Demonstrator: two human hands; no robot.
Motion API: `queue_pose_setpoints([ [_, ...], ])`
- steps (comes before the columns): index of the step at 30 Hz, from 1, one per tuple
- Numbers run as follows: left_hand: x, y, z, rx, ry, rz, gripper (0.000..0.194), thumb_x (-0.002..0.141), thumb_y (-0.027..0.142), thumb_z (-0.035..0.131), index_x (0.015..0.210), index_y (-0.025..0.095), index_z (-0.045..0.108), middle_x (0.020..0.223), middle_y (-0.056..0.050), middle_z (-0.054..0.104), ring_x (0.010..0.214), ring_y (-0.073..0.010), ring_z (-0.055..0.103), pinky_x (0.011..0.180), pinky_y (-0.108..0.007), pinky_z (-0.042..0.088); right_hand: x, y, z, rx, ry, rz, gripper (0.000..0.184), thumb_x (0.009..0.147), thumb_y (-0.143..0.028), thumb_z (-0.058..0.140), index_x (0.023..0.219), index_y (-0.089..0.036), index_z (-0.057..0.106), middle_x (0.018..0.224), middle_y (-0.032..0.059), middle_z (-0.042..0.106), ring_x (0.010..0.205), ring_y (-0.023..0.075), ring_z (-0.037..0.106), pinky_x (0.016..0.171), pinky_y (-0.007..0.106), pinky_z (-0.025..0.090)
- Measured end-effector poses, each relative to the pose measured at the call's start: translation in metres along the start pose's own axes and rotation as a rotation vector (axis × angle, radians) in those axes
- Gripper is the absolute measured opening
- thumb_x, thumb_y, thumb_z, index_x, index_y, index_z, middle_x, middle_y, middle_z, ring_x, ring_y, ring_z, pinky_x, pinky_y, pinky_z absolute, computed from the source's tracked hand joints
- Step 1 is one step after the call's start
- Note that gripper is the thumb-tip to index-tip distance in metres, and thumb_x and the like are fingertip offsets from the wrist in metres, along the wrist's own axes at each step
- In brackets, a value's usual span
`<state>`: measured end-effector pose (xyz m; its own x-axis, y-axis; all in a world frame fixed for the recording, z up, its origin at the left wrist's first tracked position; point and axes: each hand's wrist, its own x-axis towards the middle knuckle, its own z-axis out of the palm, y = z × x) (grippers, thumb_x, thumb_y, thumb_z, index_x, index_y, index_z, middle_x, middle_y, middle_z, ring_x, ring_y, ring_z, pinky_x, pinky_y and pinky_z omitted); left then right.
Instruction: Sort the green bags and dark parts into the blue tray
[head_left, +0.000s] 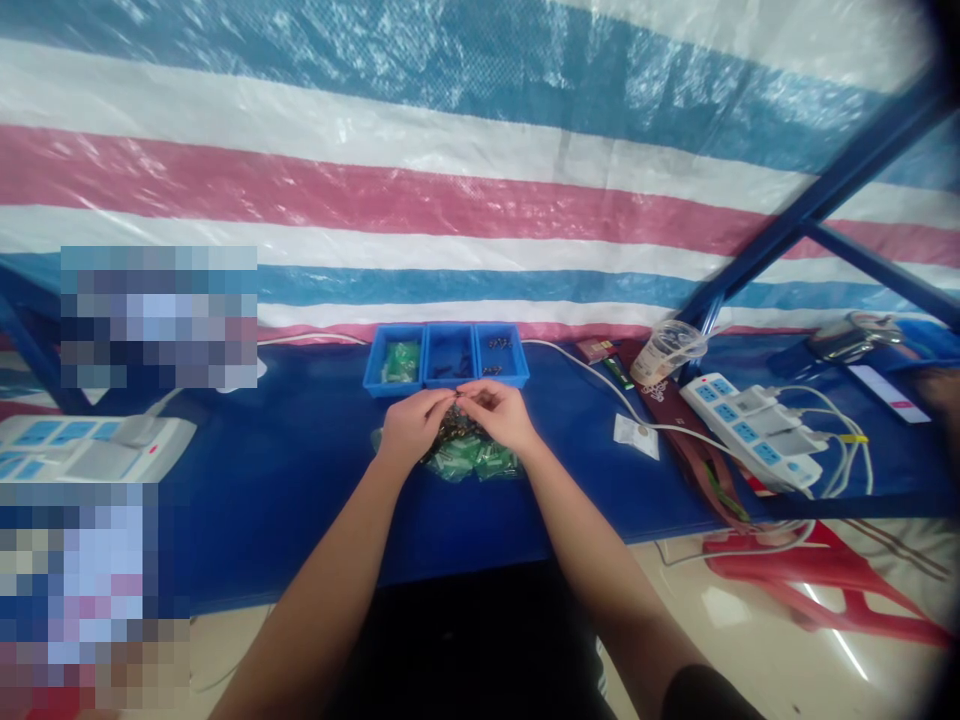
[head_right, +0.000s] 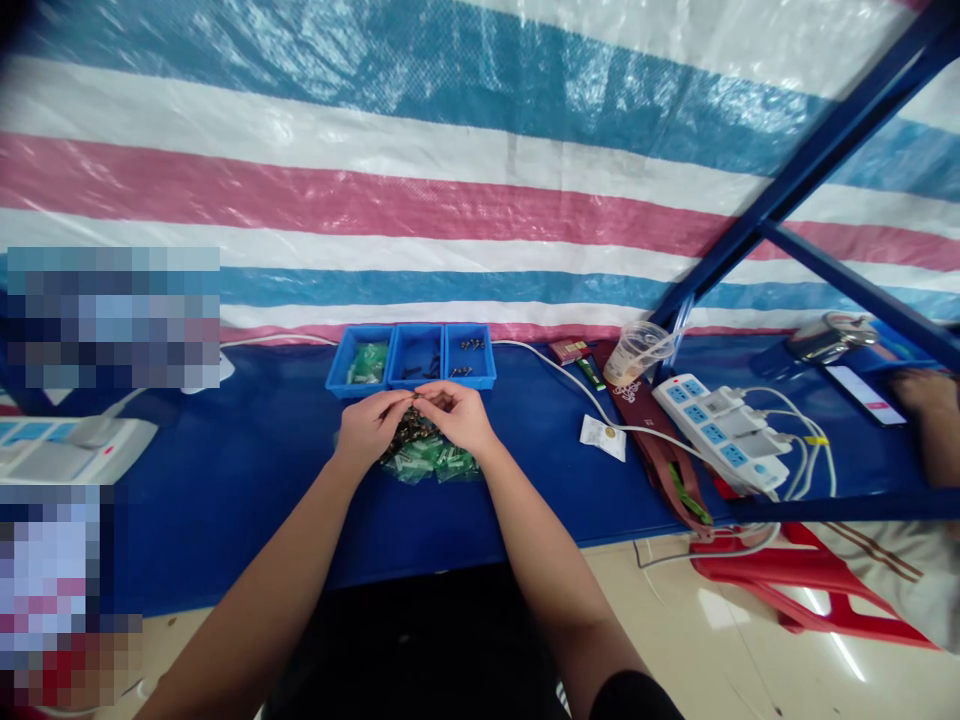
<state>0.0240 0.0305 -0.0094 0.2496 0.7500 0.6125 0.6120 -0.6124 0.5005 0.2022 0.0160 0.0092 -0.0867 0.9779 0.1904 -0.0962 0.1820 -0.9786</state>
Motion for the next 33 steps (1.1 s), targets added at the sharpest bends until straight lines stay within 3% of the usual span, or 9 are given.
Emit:
queue_pose_setpoints([
  [7,-0.0002,0.0007,0.0026,0.003,0.032,-0.040,0.023,0.091,0.035,0.059,0.105,0.023,0.073,0.096,-0.003,0.076,0.079,-0.0157,0.072,0.076,-0.026,0.057,0.0011,0.0014,-0.0017,0.011,0.011,0.000,0.027,0.074,-0.040,0.076,0.092,-0.019,0.070,0.078,0.0029,0.070,0.067,0.0151,0.066,0.062,0.028,0.054],
  [11,0.0009,0.0004,0.0014,-0.015,0.032,0.023,0.022,0.093,0.033,0.055,0.098,0.023,0.074,0.094,-0.003,0.076,0.084,-0.0169,0.072,0.079,-0.028,0.056,0.0012,0.0020,-0.0016,0.011,0.005,0.009,0.027,0.074,-0.040,0.076,0.091,-0.020,0.070,0.079,0.0030,0.070,0.066,0.0150,0.066,0.061,0.028,0.054],
  [18,0.0017,0.0011,-0.0018,-0.020,-0.028,-0.022,0.024,0.096,0.032,0.051,0.099,0.023,0.073,0.095,-0.002,0.076,0.085,-0.0159,0.071,0.081,-0.028,0.054,-0.0002,0.0000,0.0009,0.002,0.006,0.018,0.029,0.073,-0.041,0.077,0.091,-0.019,0.071,0.078,0.0027,0.070,0.064,0.0136,0.064,0.059,0.026,0.052],
  [24,0.0004,0.0016,0.0013,0.005,0.000,-0.038,0.025,0.093,0.036,0.055,0.106,0.023,0.072,0.100,-0.003,0.076,0.089,-0.0173,0.072,0.084,-0.028,0.056,0.0010,0.0017,-0.0018,0.016,0.011,0.009,0.029,0.074,-0.041,0.077,0.092,-0.019,0.070,0.078,0.0026,0.070,0.067,0.0147,0.066,0.061,0.027,0.053],
  [33,0.0011,-0.0007,-0.0009,-0.015,-0.016,0.021,0.022,0.094,0.031,0.054,0.101,0.023,0.073,0.096,-0.003,0.076,0.085,-0.0166,0.071,0.080,-0.029,0.055,0.0000,0.0032,-0.0016,-0.015,0.004,0.033,0.032,0.073,-0.045,0.077,0.092,-0.020,0.071,0.079,0.0035,0.071,0.067,0.0151,0.066,0.060,0.028,0.054],
])
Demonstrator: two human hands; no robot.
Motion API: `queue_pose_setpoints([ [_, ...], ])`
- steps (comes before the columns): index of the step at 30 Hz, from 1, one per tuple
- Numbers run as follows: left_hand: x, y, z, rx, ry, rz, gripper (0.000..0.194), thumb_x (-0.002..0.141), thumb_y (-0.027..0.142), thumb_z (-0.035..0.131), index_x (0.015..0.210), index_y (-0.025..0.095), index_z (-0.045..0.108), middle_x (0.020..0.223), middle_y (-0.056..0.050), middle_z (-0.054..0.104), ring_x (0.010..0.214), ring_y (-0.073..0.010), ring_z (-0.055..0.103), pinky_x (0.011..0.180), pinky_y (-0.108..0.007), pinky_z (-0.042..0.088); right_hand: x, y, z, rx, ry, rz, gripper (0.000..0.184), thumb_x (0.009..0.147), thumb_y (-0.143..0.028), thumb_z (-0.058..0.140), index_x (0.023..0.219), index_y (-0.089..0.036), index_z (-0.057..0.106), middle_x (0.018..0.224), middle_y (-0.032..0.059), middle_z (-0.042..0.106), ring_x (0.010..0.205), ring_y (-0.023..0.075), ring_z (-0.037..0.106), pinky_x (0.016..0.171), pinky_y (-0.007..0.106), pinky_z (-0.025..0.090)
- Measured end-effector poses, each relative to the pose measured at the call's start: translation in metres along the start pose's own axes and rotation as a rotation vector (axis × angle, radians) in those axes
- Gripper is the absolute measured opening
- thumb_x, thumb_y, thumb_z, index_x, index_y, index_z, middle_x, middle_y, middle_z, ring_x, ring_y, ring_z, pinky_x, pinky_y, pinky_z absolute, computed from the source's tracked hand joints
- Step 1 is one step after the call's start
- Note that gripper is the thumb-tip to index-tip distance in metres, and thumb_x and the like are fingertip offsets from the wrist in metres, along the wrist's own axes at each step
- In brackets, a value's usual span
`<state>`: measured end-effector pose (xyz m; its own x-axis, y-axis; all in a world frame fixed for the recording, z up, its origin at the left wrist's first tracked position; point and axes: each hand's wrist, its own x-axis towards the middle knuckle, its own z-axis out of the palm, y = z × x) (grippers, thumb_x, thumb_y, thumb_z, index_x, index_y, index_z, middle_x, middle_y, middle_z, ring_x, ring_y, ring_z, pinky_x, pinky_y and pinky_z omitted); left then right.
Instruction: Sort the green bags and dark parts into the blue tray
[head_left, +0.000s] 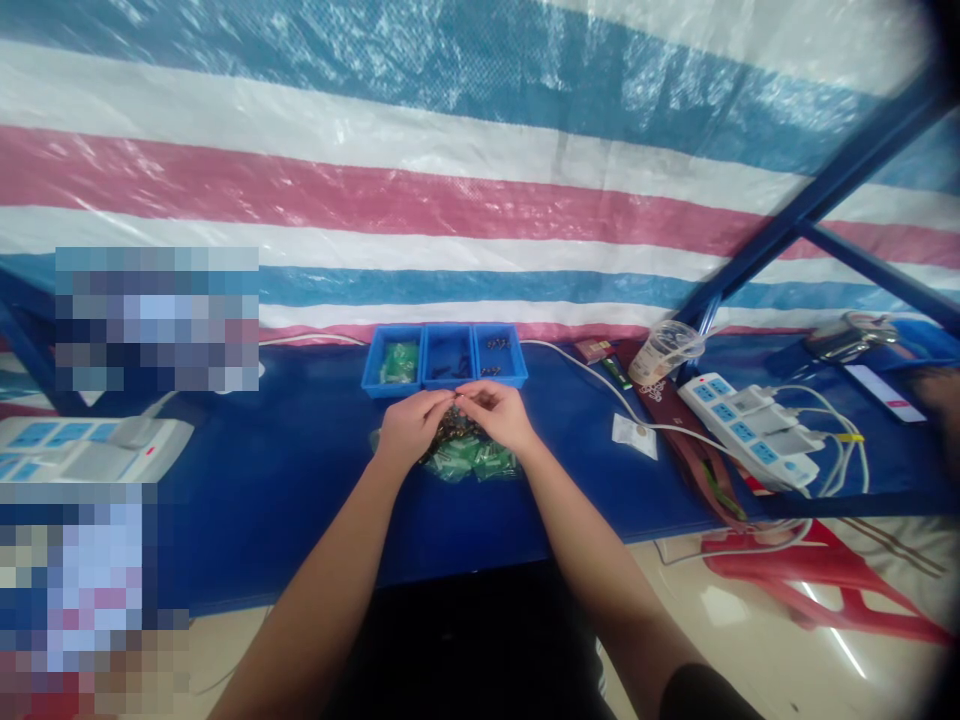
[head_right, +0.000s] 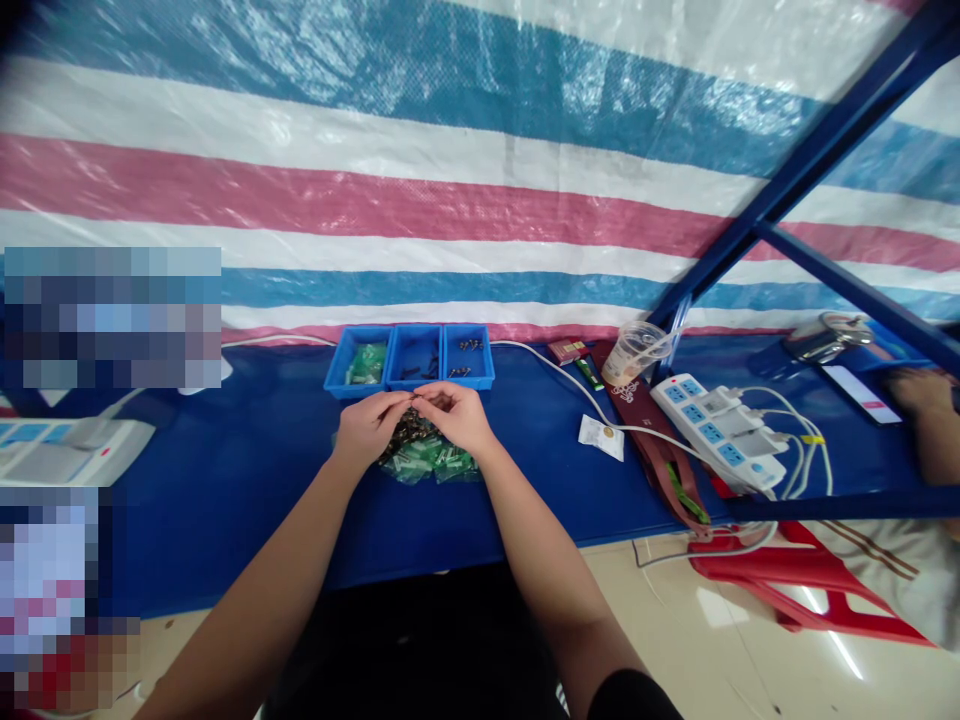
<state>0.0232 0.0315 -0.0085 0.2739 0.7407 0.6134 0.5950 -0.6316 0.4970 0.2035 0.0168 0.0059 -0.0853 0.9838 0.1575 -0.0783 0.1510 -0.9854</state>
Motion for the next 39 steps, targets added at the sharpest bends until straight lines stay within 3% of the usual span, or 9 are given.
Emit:
queue_pose_setpoints([
  [24,-0.0002,0.0020,0.0021,0.032,0.052,-0.005,0.019,0.092,0.032,0.059,0.101,0.023,0.073,0.094,-0.003,0.076,0.081,-0.0162,0.071,0.078,-0.027,0.055,0.0014,-0.0014,-0.0007,0.004,0.011,0.007,0.032,0.071,-0.045,0.078,0.089,-0.020,0.072,0.079,0.0037,0.072,0.066,0.0156,0.066,0.061,0.028,0.055],
  [33,0.0013,0.0038,-0.0017,0.010,-0.032,-0.028,0.023,0.096,0.031,0.050,0.101,0.022,0.070,0.095,-0.003,0.074,0.086,-0.0158,0.069,0.082,-0.027,0.051,0.0003,-0.0030,0.0018,0.038,-0.002,0.019,0.032,0.069,-0.042,0.079,0.090,-0.019,0.072,0.078,0.0029,0.071,0.066,0.0142,0.065,0.061,0.027,0.054],
  [39,0.0002,0.0018,0.0006,0.014,-0.006,-0.023,0.023,0.095,0.033,0.051,0.102,0.022,0.071,0.098,-0.004,0.075,0.089,-0.0172,0.071,0.083,-0.028,0.054,0.0008,-0.0032,0.0016,0.042,0.007,0.027,0.033,0.069,-0.043,0.079,0.090,-0.020,0.071,0.078,0.0025,0.070,0.067,0.0145,0.066,0.062,0.028,0.055],
])
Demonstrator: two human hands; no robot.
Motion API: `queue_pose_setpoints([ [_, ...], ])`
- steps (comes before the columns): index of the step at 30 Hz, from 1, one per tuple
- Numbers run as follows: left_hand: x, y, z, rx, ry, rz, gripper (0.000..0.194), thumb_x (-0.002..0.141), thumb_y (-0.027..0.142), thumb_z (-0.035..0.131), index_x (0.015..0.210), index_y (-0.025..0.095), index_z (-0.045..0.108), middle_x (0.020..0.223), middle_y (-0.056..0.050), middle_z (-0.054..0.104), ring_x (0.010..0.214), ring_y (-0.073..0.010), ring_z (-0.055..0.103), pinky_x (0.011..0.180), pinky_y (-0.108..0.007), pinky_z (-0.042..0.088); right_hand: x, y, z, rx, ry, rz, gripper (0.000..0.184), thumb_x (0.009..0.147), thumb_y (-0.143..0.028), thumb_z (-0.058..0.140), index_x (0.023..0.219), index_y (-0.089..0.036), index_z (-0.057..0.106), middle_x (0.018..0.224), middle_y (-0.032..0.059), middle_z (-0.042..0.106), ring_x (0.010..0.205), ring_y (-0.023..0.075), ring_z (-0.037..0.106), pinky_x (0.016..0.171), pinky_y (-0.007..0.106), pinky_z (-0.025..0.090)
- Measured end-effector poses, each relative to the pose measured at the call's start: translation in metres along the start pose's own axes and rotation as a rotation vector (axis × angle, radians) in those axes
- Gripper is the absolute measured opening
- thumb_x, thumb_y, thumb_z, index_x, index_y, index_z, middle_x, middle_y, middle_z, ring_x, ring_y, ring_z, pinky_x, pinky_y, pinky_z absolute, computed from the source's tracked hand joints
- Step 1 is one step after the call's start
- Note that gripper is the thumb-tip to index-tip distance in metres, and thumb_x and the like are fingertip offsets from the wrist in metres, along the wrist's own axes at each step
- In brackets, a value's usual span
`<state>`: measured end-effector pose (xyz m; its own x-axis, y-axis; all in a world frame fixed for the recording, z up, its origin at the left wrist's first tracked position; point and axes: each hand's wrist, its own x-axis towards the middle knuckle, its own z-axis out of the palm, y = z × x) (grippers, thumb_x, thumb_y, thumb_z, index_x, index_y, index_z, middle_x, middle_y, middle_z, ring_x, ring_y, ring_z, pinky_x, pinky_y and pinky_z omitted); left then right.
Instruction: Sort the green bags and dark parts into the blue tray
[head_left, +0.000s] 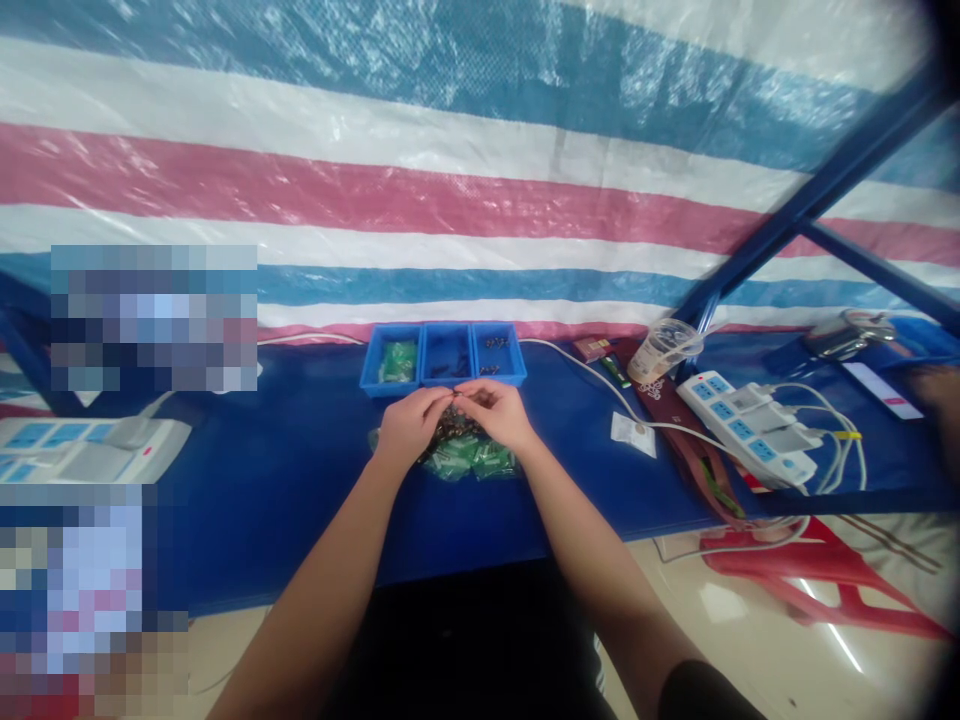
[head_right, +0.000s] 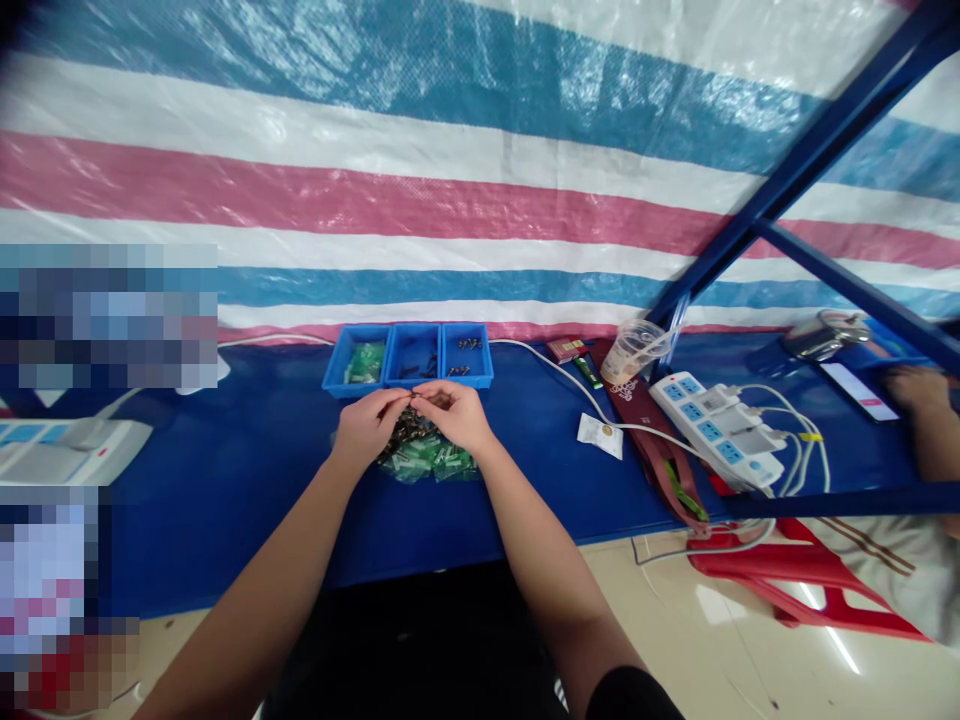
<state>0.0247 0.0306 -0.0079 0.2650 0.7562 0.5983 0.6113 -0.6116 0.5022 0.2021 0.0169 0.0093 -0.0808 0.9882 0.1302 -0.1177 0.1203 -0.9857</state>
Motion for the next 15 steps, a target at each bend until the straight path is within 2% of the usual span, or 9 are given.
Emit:
queue_pose_setpoints([
  [4,-0.0001,0.0005,0.0015,0.019,0.045,0.006,0.024,0.094,0.034,0.054,0.105,0.022,0.071,0.099,-0.004,0.076,0.087,-0.0177,0.072,0.082,-0.029,0.056,0.0009,0.0015,-0.0005,0.005,0.002,-0.004,0.034,0.069,-0.044,0.079,0.091,-0.020,0.071,0.078,0.0026,0.071,0.068,0.0151,0.067,0.063,0.028,0.057],
  [15,-0.0008,-0.0036,0.0007,0.025,-0.016,0.023,0.025,0.096,0.032,0.050,0.103,0.022,0.072,0.100,-0.003,0.075,0.090,-0.0176,0.071,0.085,-0.028,0.053,-0.0002,0.0021,-0.0009,-0.004,-0.013,-0.013,0.034,0.070,-0.043,0.078,0.093,-0.020,0.071,0.080,0.0029,0.071,0.070,0.0154,0.067,0.064,0.029,0.056],
])
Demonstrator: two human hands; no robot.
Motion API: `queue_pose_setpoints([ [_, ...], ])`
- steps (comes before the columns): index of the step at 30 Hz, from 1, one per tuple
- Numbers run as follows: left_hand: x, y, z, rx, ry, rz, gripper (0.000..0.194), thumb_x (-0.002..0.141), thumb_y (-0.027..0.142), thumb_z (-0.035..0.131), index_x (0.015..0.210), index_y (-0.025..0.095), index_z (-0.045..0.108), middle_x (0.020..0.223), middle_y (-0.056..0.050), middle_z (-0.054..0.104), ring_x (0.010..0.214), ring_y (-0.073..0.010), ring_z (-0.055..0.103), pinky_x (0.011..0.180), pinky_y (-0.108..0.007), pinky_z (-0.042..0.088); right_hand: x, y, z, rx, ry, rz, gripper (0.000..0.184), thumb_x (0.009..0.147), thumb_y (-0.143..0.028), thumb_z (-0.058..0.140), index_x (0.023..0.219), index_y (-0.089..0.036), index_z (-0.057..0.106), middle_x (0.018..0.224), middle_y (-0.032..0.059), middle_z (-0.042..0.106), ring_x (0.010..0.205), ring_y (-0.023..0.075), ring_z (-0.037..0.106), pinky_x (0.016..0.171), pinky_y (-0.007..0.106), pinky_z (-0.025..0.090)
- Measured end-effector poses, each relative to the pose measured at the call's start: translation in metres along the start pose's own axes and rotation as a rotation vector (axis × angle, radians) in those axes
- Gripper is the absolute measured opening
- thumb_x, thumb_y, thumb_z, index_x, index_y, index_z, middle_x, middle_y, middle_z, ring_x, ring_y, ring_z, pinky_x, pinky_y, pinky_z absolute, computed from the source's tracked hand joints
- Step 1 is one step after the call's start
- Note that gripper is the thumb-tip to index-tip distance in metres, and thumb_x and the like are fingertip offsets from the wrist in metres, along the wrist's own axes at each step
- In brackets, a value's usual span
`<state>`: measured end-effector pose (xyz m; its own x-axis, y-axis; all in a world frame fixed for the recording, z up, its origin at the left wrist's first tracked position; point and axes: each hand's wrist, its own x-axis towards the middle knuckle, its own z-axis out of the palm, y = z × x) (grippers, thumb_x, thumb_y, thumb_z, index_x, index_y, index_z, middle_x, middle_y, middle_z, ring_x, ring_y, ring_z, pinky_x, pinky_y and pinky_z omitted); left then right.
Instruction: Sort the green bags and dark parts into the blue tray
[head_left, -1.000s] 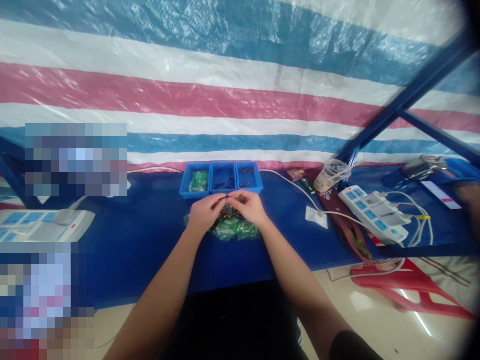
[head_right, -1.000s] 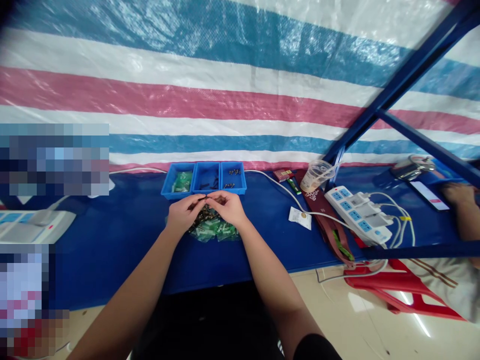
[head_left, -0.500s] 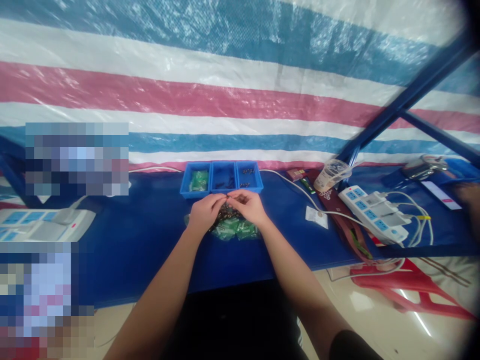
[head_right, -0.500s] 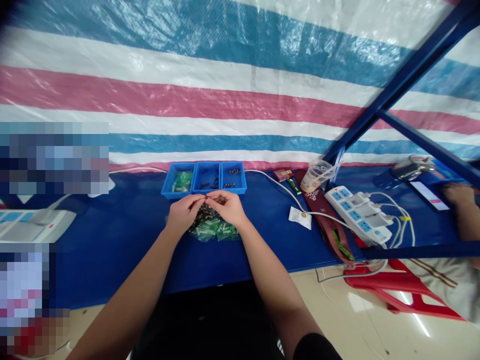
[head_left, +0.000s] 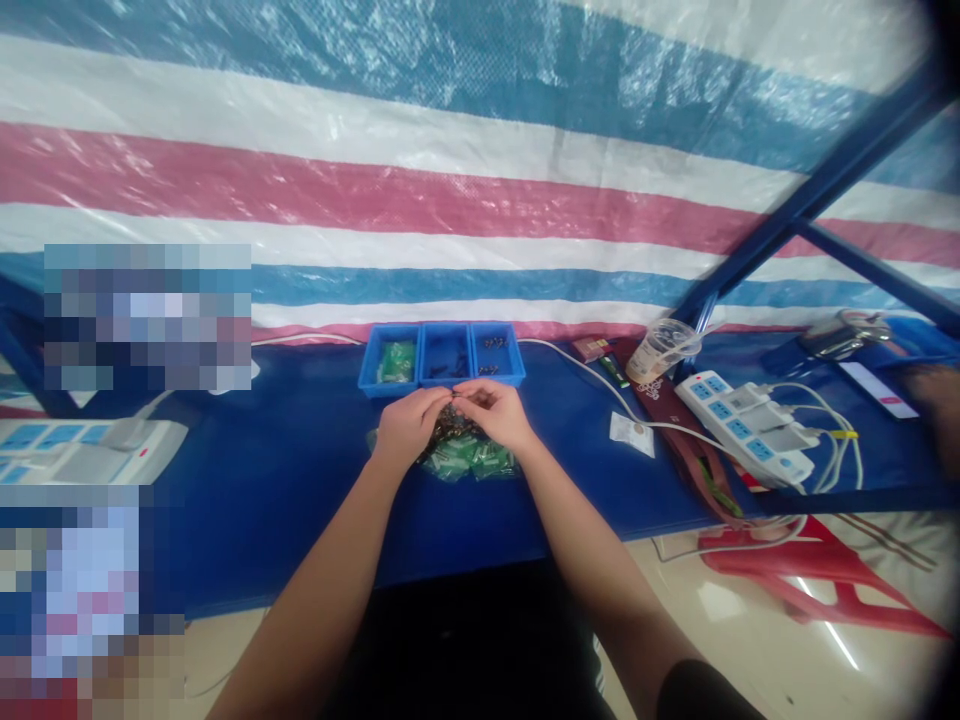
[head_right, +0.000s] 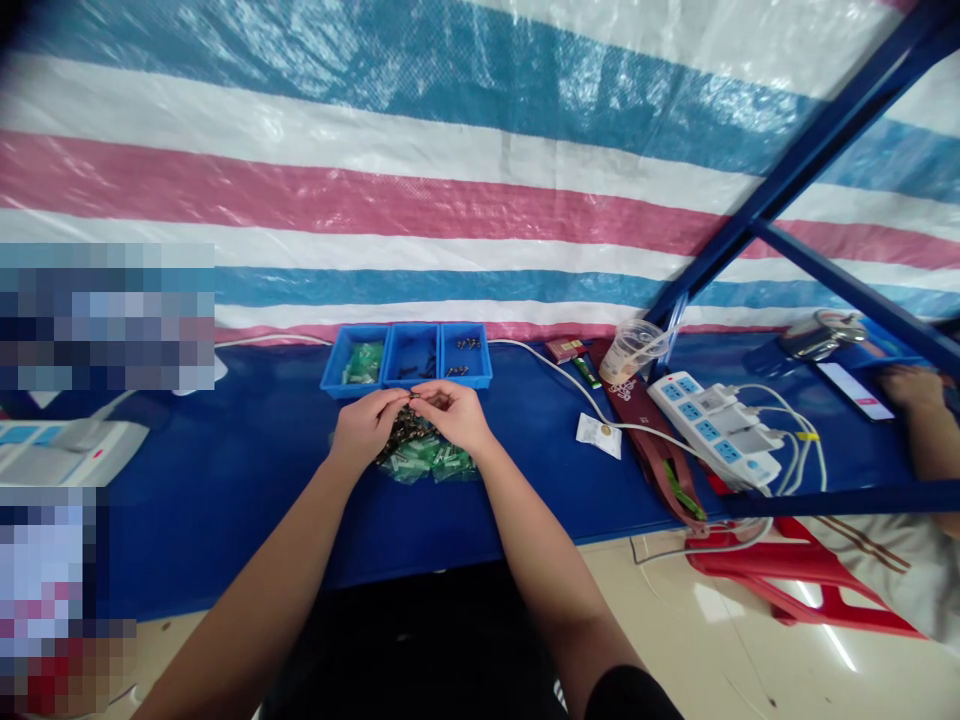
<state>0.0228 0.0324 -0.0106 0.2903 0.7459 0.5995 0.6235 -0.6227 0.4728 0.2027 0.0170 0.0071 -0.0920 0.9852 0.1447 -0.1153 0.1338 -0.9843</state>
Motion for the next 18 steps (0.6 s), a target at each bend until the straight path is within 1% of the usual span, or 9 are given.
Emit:
queue_pose_setpoints([
  [4,0.000,0.003,-0.001,0.013,-0.012,-0.048,0.026,0.095,0.035,0.051,0.107,0.023,0.071,0.100,-0.003,0.076,0.088,-0.0178,0.072,0.081,-0.027,0.054,0.002,0.000,-0.003,-0.013,0.017,0.007,0.033,0.069,-0.043,0.079,0.092,-0.019,0.072,0.079,0.0035,0.071,0.068,0.0158,0.068,0.064,0.029,0.056],
  [7,0.001,0.007,-0.004,0.029,-0.012,-0.096,0.027,0.094,0.036,0.053,0.112,0.024,0.070,0.102,-0.002,0.076,0.083,-0.0167,0.072,0.077,-0.025,0.054,0.006,0.002,-0.007,-0.009,0.120,0.016,0.038,0.069,-0.044,0.079,0.094,-0.017,0.072,0.079,0.0049,0.072,0.067,0.0172,0.069,0.066,0.032,0.058],
  [8,0.002,0.009,-0.004,0.033,-0.010,-0.102,0.028,0.094,0.036,0.053,0.113,0.024,0.070,0.102,-0.002,0.075,0.082,-0.0162,0.071,0.077,-0.024,0.053,0.008,0.002,-0.009,0.015,0.172,0.016,0.042,0.069,-0.045,0.079,0.098,-0.016,0.071,0.083,0.0063,0.073,0.069,0.0180,0.070,0.068,0.033,0.059],
  [10,0.003,0.011,-0.006,0.038,-0.013,-0.106,0.029,0.095,0.036,0.051,0.112,0.023,0.070,0.101,-0.002,0.075,0.078,-0.0150,0.071,0.076,-0.024,0.053,0.012,0.003,-0.010,0.085,0.266,0.008,0.054,0.068,-0.046,0.079,0.111,-0.016,0.067,0.099,0.0101,0.074,0.077,0.0203,0.072,0.072,0.036,0.060],
  [12,0.003,0.013,-0.006,0.042,-0.022,-0.112,0.030,0.096,0.036,0.049,0.111,0.022,0.071,0.098,-0.003,0.076,0.073,-0.0137,0.069,0.074,-0.023,0.052,0.014,0.003,-0.012,0.145,0.341,-0.018,0.065,0.069,-0.045,0.078,0.124,-0.017,0.061,0.118,0.0128,0.069,0.085,0.0215,0.072,0.075,0.037,0.060],
  [13,0.003,0.013,-0.006,0.043,-0.026,-0.118,0.031,0.096,0.037,0.048,0.110,0.021,0.071,0.095,-0.003,0.076,0.071,-0.0133,0.068,0.072,-0.022,0.051,0.015,0.004,-0.013,0.153,0.376,-0.035,0.067,0.070,-0.045,0.077,0.128,-0.018,0.058,0.124,0.0131,0.066,0.086,0.0212,0.072,0.075,0.037,0.061],
  [15,0.003,0.013,-0.005,0.048,-0.031,-0.128,0.032,0.095,0.038,0.048,0.108,0.021,0.072,0.091,-0.003,0.076,0.067,-0.0129,0.067,0.070,-0.022,0.051,0.015,0.004,-0.018,0.110,0.435,-0.054,0.060,0.074,-0.044,0.072,0.127,-0.018,0.059,0.123,0.0124,0.066,0.082,0.0189,0.072,0.071,0.033,0.060],
  [16,0.003,0.013,-0.005,0.051,-0.030,-0.130,0.032,0.095,0.038,0.048,0.108,0.021,0.072,0.090,-0.003,0.076,0.067,-0.0128,0.066,0.069,-0.022,0.050,0.014,0.004,-0.021,0.056,0.456,-0.050,0.053,0.077,-0.043,0.068,0.122,-0.017,0.061,0.117,0.0115,0.069,0.077,0.0174,0.071,0.067,0.031,0.059],
  [18,0.002,0.012,-0.005,0.058,-0.025,-0.128,0.032,0.095,0.038,0.048,0.107,0.021,0.072,0.087,-0.003,0.075,0.065,-0.0128,0.065,0.068,-0.023,0.049,0.013,0.003,-0.030,-0.118,0.464,-0.005,0.036,0.080,-0.040,0.062,0.106,-0.015,0.068,0.094,0.0081,0.074,0.066,0.0150,0.066,0.060,0.028,0.056],
])
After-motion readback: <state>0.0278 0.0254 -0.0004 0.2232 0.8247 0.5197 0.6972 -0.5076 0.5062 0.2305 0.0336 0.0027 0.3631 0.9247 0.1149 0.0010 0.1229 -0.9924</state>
